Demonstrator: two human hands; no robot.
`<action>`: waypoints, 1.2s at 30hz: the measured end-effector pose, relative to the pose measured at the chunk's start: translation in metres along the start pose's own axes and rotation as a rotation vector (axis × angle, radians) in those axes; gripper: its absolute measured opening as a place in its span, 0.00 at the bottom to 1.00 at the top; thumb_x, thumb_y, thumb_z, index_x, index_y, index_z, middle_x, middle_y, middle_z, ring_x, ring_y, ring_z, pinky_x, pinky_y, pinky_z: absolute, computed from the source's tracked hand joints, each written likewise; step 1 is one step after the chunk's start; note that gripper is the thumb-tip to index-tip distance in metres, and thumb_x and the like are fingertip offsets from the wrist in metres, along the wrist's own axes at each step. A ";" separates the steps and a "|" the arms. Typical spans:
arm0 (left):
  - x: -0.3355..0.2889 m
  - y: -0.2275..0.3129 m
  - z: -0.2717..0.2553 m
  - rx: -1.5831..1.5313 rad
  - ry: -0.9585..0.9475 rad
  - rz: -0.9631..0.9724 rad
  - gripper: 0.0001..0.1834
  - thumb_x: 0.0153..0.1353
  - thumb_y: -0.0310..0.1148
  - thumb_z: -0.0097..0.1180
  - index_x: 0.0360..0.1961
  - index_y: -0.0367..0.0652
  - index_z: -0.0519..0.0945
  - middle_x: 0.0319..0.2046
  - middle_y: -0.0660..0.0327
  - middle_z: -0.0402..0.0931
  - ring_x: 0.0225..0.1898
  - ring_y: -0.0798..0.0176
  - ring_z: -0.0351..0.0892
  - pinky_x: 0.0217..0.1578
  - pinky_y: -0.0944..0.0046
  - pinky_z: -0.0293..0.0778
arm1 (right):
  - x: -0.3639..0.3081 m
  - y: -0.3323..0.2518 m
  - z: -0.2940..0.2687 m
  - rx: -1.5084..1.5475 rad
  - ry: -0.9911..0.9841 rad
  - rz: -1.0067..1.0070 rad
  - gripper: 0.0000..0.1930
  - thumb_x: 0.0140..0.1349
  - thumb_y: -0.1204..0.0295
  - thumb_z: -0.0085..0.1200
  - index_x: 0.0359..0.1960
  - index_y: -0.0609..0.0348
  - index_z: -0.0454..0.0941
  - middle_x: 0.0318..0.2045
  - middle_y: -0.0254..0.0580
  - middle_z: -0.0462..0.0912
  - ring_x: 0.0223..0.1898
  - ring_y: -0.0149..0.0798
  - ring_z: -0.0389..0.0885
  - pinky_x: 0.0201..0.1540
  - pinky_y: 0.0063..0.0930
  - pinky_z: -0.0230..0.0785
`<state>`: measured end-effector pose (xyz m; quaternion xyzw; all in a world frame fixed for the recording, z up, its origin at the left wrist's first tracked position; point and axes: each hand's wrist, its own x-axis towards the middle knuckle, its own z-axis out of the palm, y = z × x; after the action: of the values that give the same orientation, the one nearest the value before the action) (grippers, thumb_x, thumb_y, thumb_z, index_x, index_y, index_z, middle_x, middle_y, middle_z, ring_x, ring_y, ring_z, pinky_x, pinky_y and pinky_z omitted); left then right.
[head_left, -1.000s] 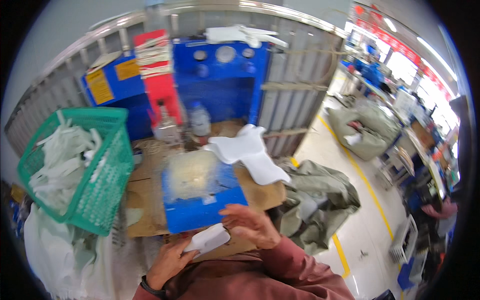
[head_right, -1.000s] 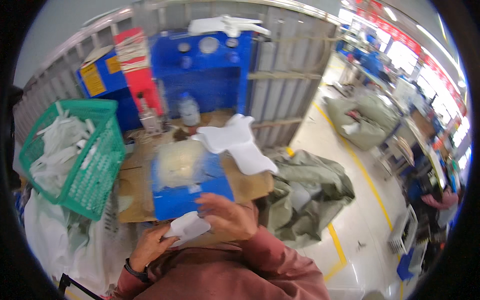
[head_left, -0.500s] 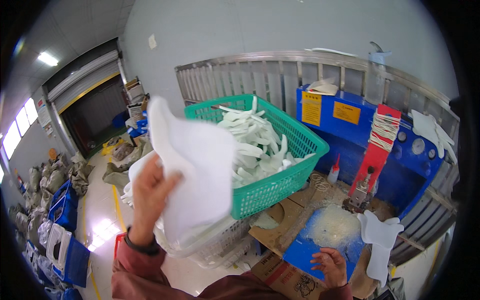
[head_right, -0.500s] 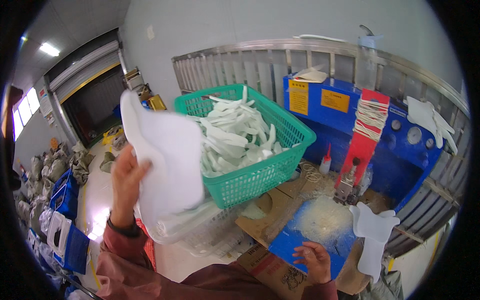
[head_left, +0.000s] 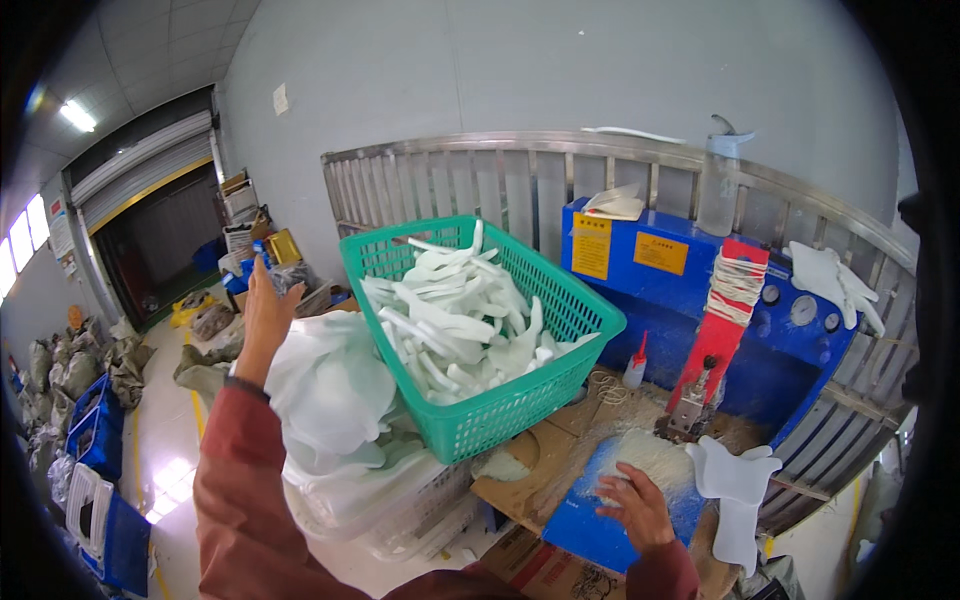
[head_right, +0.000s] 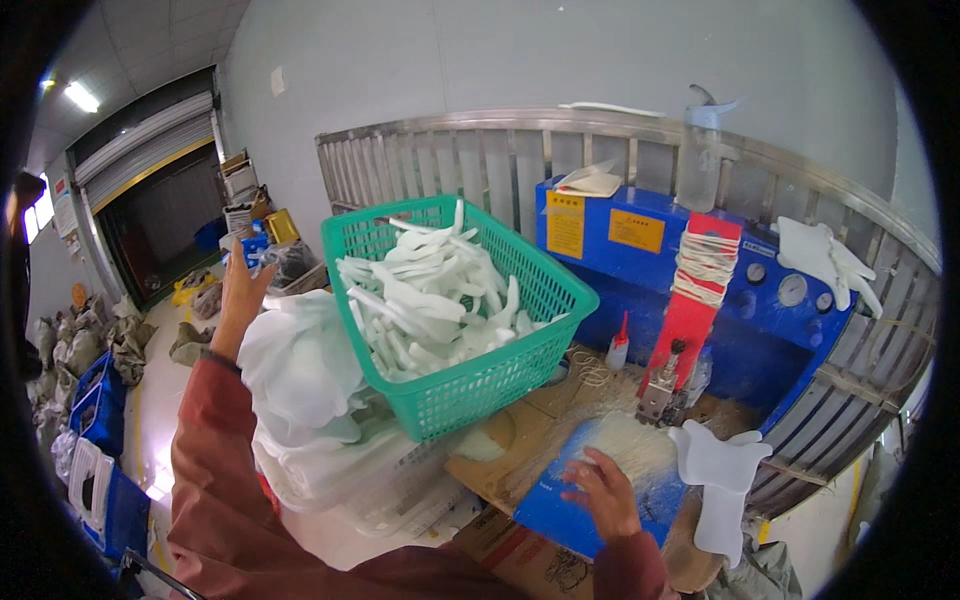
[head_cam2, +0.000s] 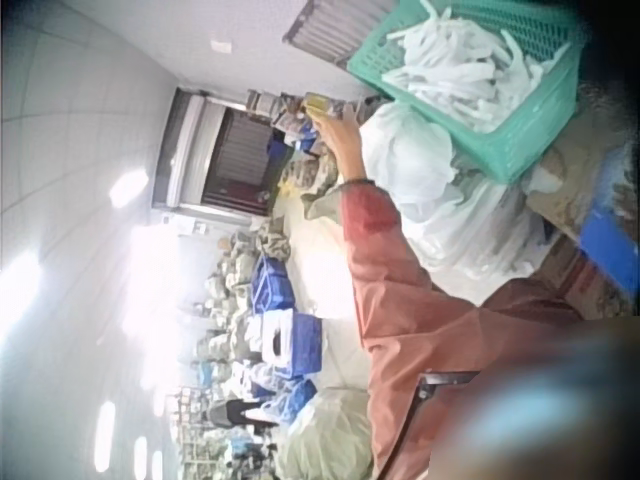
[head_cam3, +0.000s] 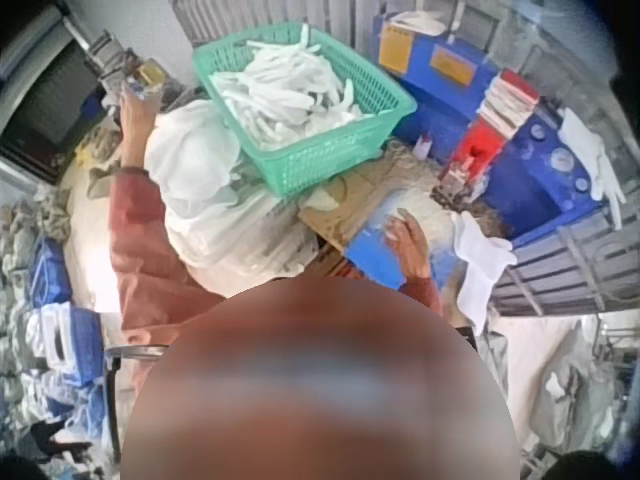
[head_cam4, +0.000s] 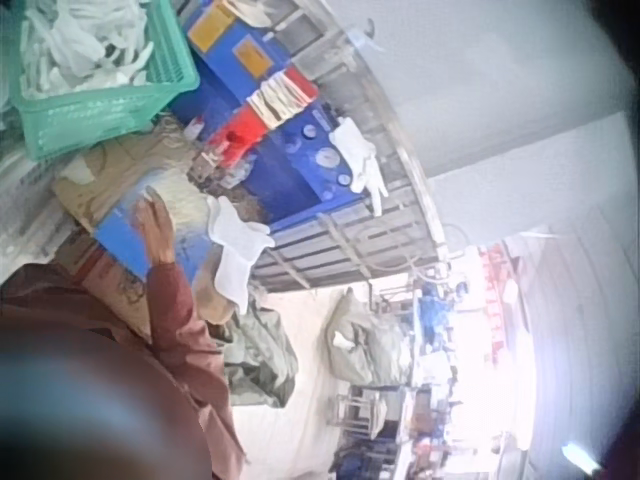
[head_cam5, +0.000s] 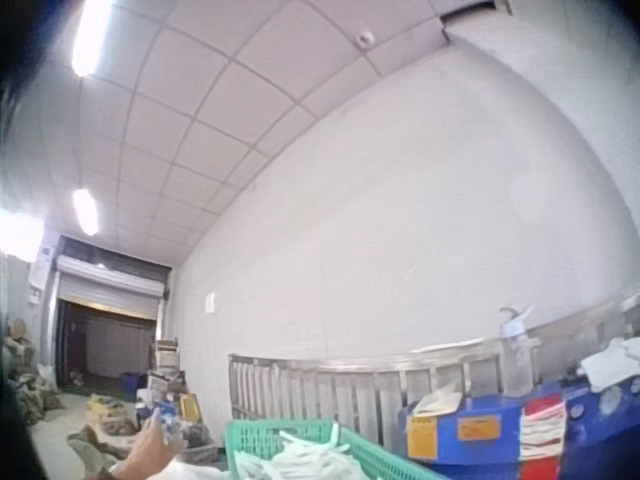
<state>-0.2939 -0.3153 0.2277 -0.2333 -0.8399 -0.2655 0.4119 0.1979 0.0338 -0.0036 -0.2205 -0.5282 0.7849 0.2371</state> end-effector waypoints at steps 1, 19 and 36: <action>-0.009 0.014 -0.003 -0.188 -0.135 -0.064 0.50 0.64 0.42 0.69 0.75 0.25 0.53 0.68 0.34 0.67 0.67 0.39 0.72 0.64 0.50 0.70 | 0.014 -0.007 0.005 -0.018 0.008 -0.039 0.28 0.76 0.67 0.55 0.73 0.60 0.61 0.60 0.53 0.77 0.59 0.47 0.80 0.53 0.45 0.81; -0.025 0.079 0.110 -0.744 -0.707 -0.739 0.29 0.61 0.51 0.70 0.57 0.45 0.81 0.51 0.58 0.82 0.49 0.50 0.83 0.48 0.35 0.80 | 0.149 -0.073 0.100 0.002 -0.015 -0.075 0.50 0.65 0.38 0.61 0.76 0.62 0.57 0.75 0.51 0.58 0.76 0.58 0.53 0.66 0.62 0.66; 0.003 0.068 0.145 -0.842 -0.458 -0.847 0.21 0.68 0.46 0.65 0.52 0.40 0.82 0.40 0.61 0.83 0.37 0.62 0.84 0.36 0.56 0.82 | 0.182 -0.086 0.104 -0.037 0.090 0.068 0.38 0.62 0.57 0.63 0.69 0.63 0.63 0.66 0.56 0.66 0.68 0.59 0.64 0.57 0.67 0.76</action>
<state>-0.3362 -0.1709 0.1717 -0.0740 -0.7500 -0.6557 -0.0456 0.0037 0.0973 0.0955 -0.2775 -0.5236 0.7720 0.2298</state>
